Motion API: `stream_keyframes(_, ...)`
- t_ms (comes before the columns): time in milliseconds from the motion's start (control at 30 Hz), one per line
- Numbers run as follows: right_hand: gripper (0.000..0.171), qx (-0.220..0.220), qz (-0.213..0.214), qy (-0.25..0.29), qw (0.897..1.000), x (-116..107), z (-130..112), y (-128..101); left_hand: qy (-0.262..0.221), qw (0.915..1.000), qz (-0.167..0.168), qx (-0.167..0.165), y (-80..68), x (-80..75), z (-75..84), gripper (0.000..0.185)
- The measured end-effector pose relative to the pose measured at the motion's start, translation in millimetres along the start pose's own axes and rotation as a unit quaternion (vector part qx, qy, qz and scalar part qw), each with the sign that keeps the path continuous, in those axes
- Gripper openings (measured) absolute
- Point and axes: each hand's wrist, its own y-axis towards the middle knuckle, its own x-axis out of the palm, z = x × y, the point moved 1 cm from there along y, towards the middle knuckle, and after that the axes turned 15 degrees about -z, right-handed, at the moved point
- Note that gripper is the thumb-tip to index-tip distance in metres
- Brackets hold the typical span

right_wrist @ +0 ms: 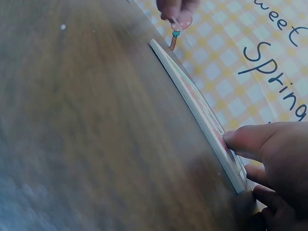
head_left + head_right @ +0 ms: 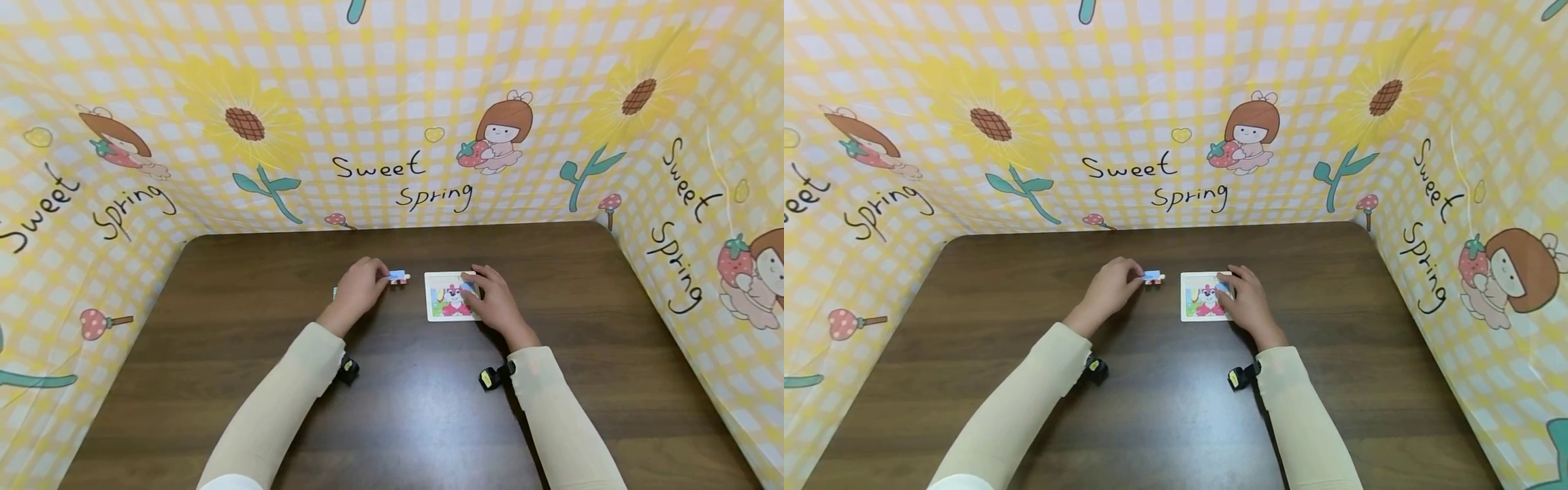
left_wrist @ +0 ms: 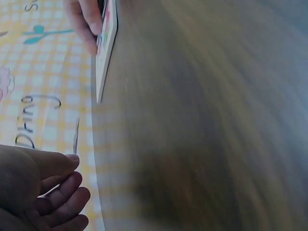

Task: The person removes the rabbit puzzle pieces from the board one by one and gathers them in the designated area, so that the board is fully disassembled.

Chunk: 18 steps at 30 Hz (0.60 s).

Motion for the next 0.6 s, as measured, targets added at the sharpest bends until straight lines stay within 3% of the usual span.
stream_keyframes(267,0.042,-0.002,-0.002,0.002,1.0,0.6,0.1,-2.2,0.0,0.9999,-0.005,-0.013,-17.1,-4.6,-28.3,0.01)
stream_keyframes(600,0.042,-0.007,0.002,-0.002,1.0,-0.8,-2.4,-1.8,0.0,0.9998,-0.013,-0.016,-29.7,-4.5,-43.6,0.009)
